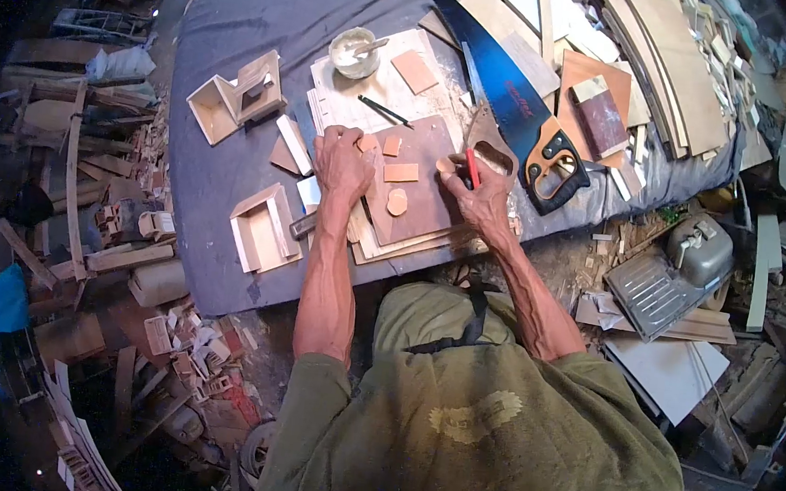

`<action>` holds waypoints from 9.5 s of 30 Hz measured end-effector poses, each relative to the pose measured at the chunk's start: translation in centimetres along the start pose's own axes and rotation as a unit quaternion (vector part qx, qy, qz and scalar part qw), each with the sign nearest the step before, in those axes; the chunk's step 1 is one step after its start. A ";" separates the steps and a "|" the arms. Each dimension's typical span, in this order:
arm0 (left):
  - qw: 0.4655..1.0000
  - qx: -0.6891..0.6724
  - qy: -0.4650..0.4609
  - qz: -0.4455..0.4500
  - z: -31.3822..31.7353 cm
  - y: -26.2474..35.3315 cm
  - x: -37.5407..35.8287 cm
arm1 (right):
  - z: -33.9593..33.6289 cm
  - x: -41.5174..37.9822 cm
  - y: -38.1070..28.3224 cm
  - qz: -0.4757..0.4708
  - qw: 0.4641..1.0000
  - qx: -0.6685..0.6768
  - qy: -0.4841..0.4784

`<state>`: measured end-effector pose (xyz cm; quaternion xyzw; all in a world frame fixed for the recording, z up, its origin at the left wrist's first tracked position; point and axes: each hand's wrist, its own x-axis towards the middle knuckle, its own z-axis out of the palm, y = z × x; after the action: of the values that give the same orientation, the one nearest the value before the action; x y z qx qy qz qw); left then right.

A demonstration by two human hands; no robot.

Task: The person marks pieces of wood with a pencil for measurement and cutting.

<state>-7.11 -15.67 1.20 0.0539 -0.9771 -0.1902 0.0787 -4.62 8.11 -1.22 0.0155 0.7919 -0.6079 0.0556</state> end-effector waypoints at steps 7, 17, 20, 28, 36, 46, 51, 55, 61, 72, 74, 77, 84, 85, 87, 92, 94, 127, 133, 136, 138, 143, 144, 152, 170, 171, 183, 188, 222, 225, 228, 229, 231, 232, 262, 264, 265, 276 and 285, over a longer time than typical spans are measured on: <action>0.990 -0.089 0.050 0.101 -0.6 4.6 -2.5 | -0.6 -1.0 0.5 0.006 0.999 0.021 0.042; 0.987 -0.123 -0.045 0.088 3.7 9.1 -7.8 | -3.2 -3.0 1.0 0.013 0.999 -0.001 0.036; 0.985 -0.163 -0.033 0.048 4.0 8.5 -8.6 | -2.7 -3.2 1.6 -0.001 0.999 -0.041 0.006; 0.980 -0.192 -0.040 -0.016 4.0 8.8 -8.6 | -2.0 -3.2 -0.6 -0.052 0.988 -0.143 -0.028; 0.980 -0.184 -0.071 -0.006 3.5 9.3 -8.2 | -1.8 -3.2 -0.4 -0.028 0.990 -0.137 -0.034; 0.983 -0.185 0.019 0.008 4.1 9.5 -8.2 | -1.7 -3.1 0.9 -0.034 0.995 -0.090 0.012; 0.990 -0.109 -0.080 -0.051 3.1 10.9 -7.9 | -1.5 -3.0 1.1 -0.014 0.992 -0.128 -0.008; 0.989 -0.099 -0.088 -0.066 3.4 11.0 -7.5 | -1.1 -3.2 2.4 -0.055 0.992 -0.117 0.013; 0.990 -0.100 -0.079 -0.066 2.9 12.1 -7.6 | -1.5 -3.2 2.7 -0.047 0.995 -0.082 -0.009; 0.939 -0.324 -0.079 -0.085 3.1 10.8 -7.8 | -2.3 -4.4 2.0 -0.118 0.993 0.026 0.009; 0.928 -0.346 -0.090 -0.102 3.2 10.8 -8.0 | -2.5 -4.3 1.7 -0.116 0.993 0.027 -0.001; 0.914 -0.371 -0.097 -0.131 3.1 11.1 -8.3 | -2.6 -4.4 1.8 -0.107 0.994 0.028 -0.011; 0.887 -0.401 -0.147 -0.172 1.0 12.0 -8.3 | -2.4 -4.6 2.2 -0.125 0.992 0.010 -0.008; 0.882 -0.411 -0.149 -0.176 1.2 11.9 -8.3 | -2.4 -4.6 2.3 -0.134 0.991 0.007 -0.008; 0.877 -0.435 -0.126 -0.159 1.8 11.5 -8.4 | -2.4 -4.5 2.7 -0.151 0.989 0.001 -0.006; 0.861 -0.461 -0.140 -0.164 1.8 11.4 -8.6 | -2.6 -4.6 2.6 -0.155 0.988 -0.011 -0.016; 0.826 -0.512 -0.157 -0.175 2.4 10.7 -8.5 | -2.9 -4.8 1.3 -0.122 0.992 0.020 -0.021; 0.680 -0.656 -0.202 -0.258 2.5 11.3 -9.2 | -4.2 -6.0 0.0 0.043 0.980 0.190 -0.028; 0.729 -0.611 -0.176 -0.256 2.6 11.7 -9.4 | -3.9 -5.9 0.9 0.034 0.983 0.177 -0.018; 0.764 -0.574 -0.157 -0.250 3.7 11.6 -9.3 | -4.6 -5.8 1.5 0.051 0.992 0.118 -0.014; 0.871 -0.434 -0.127 -0.190 4.5 11.4 -9.0 | -4.9 -5.7 3.1 0.071 0.993 0.090 0.002; 0.936 -0.297 -0.101 -0.159 4.7 12.3 -8.5 | -6.2 -7.0 3.8 0.105 0.994 0.014 -0.020; 0.940 -0.285 -0.108 -0.156 4.5 12.6 -8.4 | -6.7 -7.5 2.8 0.100 0.995 -0.011 -0.024; 0.977 -0.127 -0.070 -0.153 4.8 13.1 -8.1 | -5.6 -10.3 4.5 -0.152 0.944 -0.293 -0.030; 0.970 -0.088 -0.149 -0.170 4.5 13.2 -6.7 | -4.0 -11.6 2.4 0.004 0.972 -0.232 -0.044; 0.972 -0.091 -0.147 -0.161 4.9 12.8 -6.5 | -3.9 -11.5 2.5 -0.001 0.971 -0.236 -0.039; 0.984 -0.078 -0.127 -0.094 5.3 12.6 -7.2 | -3.4 -10.2 3.7 0.013 0.974 -0.221 -0.036; 0.994 -0.081 -0.052 0.042 5.2 12.5 -9.6 | -3.9 -10.4 3.8 0.004 0.978 -0.198 -0.062; 0.996 0.004 -0.076 -0.053 3.8 14.8 -10.3 | -4.4 -10.8 6.0 -0.216 0.934 -0.282 -0.037; 0.997 0.015 -0.049 -0.053 4.7 14.6 -10.5 | -4.6 -10.9 5.7 -0.219 0.927 -0.301 -0.033; 0.995 0.024 -0.069 -0.061 5.0 14.3 -10.2 | -4.8 -10.9 6.0 -0.222 0.927 -0.299 -0.033; 0.994 0.016 -0.075 -0.075 5.0 14.3 -10.0 | -4.8 -11.0 5.9 -0.220 0.929 -0.296 -0.033; 0.991 0.001 -0.086 -0.101 4.7 14.5 -9.4 | -5.1 -11.1 5.6 -0.216 0.931 -0.292 -0.033; 0.989 -0.017 -0.095 -0.112 4.4 14.6 -9.2 | -5.1 -11.0 5.6 -0.217 0.931 -0.292 -0.033; 0.979 -0.111 -0.173 -0.019 4.7 12.3 -7.6 | -4.7 -9.1 3.8 -0.128 0.932 -0.329 -0.080; 0.976 -0.107 -0.188 -0.017 5.5 11.5 -7.2 | -4.8 -8.9 3.9 -0.054 0.963 -0.251 -0.083; 0.970 -0.125 -0.207 -0.010 5.7 10.9 -6.9 | -5.1 -8.8 3.5 -0.046 0.971 -0.210 -0.104; 0.979 -0.104 -0.165 0.055 4.0 11.1 -7.4 | -5.7 -10.1 4.9 -0.150 0.959 -0.231 -0.059; 0.977 -0.108 -0.161 0.094 3.8 11.4 -7.5 | -6.6 -10.0 4.0 -0.155 0.952 -0.250 -0.089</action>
<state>-1.25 -2.74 1.02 -0.0781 -0.9515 -0.2922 -0.0569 5.23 15.96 -2.31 -0.1761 0.9031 -0.3902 0.0324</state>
